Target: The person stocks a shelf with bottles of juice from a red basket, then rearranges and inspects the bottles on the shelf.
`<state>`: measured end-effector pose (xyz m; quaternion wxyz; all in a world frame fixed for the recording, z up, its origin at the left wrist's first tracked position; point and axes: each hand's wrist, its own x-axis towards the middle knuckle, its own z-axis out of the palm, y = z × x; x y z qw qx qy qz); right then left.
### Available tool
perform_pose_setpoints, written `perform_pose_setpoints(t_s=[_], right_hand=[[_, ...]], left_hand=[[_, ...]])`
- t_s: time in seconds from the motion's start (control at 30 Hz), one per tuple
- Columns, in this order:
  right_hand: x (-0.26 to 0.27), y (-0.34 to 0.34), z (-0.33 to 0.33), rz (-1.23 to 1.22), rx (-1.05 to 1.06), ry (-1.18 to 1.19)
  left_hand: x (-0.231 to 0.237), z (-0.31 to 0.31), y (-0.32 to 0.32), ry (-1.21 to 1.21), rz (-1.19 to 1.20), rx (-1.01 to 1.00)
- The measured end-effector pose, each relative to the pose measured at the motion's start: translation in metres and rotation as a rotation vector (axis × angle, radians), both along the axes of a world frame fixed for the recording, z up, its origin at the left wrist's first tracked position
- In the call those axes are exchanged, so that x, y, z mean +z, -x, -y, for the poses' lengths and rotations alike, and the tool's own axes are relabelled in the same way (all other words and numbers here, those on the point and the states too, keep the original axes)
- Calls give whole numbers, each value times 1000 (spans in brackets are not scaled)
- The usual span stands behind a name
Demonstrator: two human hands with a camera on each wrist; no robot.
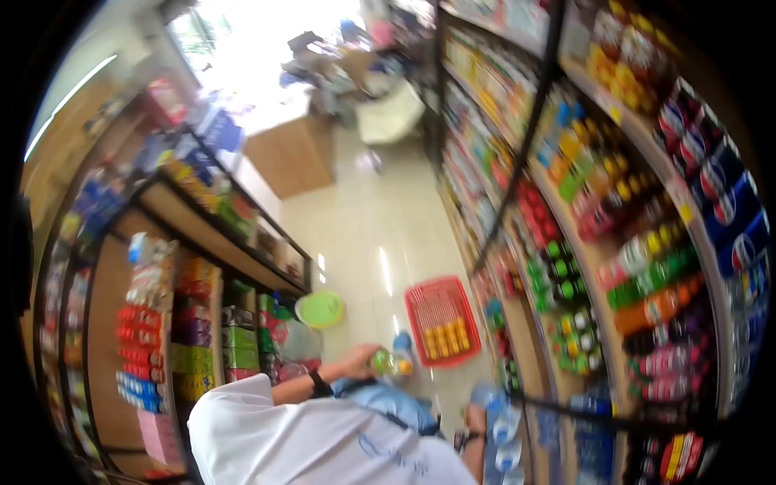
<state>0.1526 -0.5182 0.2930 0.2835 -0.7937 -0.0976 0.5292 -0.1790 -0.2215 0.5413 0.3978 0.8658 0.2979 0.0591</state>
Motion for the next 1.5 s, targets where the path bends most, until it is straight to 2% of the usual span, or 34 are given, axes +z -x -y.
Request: perform_pose_setpoints(t_s=[0.03, 0.07, 0.1, 0.13, 0.17, 0.2, 0.23, 0.3, 0.37, 0.4, 0.47, 0.5, 0.57, 0.6, 0.63, 0.77, 0.87, 1.0, 1.07, 1.13, 1.2, 1.27, 1.33, 1.37, 1.43, 1.5], right_hand=[[-68, -16, 10, 525, 717, -140], [-104, -24, 9, 458, 704, -184], [13, -19, -28, -96, -52, -61], [-17, -16, -36, -41, -60, -16], [-4, -18, -49, -162, -231, -47], [33, -19, -68, -156, -319, -50], [71, -22, -92, -139, -393, -61], [99, -30, -129, -78, -404, -79], [109, -45, -156, 43, -386, -138], [95, -58, -161, 127, -380, -223], [37, -96, -152, 321, -345, -360], [40, -103, -166, 423, -356, -308], [76, -117, -205, 564, -164, -268], [71, -130, -216, 537, -246, -326], [44, -150, -214, 639, -227, -487], [16, -194, -230, 655, -212, -397], [4, -232, -230, 557, -234, -323], [-2, -254, -241, 617, -210, -201], [-22, -277, -231, 673, -165, -334], [-18, -272, -243, 682, -126, -392], [-14, -274, -250, 849, 132, -249], [-25, -284, -246, 841, 127, -287], [-25, -291, -250, 922, 316, -143], [-29, -294, -253, 988, 346, -227], [-35, -300, -253, 1002, 358, -248], [-40, -304, -256, 1014, 364, -276]], left_hand=[[4, -10, -7, -64, 20, -29], [1, -21, -11, -70, 23, -56], [-2, -31, -18, -71, 25, -74], [-6, -42, -24, -9, 2, -93], [1, -51, -31, 18, 1, -101], [-5, -59, -36, 71, -11, -113], [-15, -67, -39, 25, 55, -144], [-34, -90, -46, 17, 118, -150], [-55, -106, -52, -85, 82, -258], [-63, -112, -60, -38, 78, -237], [-79, -127, -72, -119, -34, -327], [-92, -132, -81, -88, -53, -318], [-125, -136, -110, -236, 7, -371], [-141, -138, -127, -199, 4, -364], [-156, -138, -142, -234, -3, -377], [-217, -108, -208, -187, 56, -378], [-253, -81, -249, -116, 90, -396], [-285, -49, -289, 48, 124, -298], [-304, -36, -310, 21, 61, -291], [-317, -29, -326, 32, 94, -245], [-323, -26, -344, -35, 21, -261], [-331, -21, -360, 63, 110, -124], [-331, -22, -373, 49, 122, -60], [-331, -23, -380, 56, 135, -13], [-336, -19, -392, 42, 184, 87], [-342, -19, -405, 47, 215, 99]])
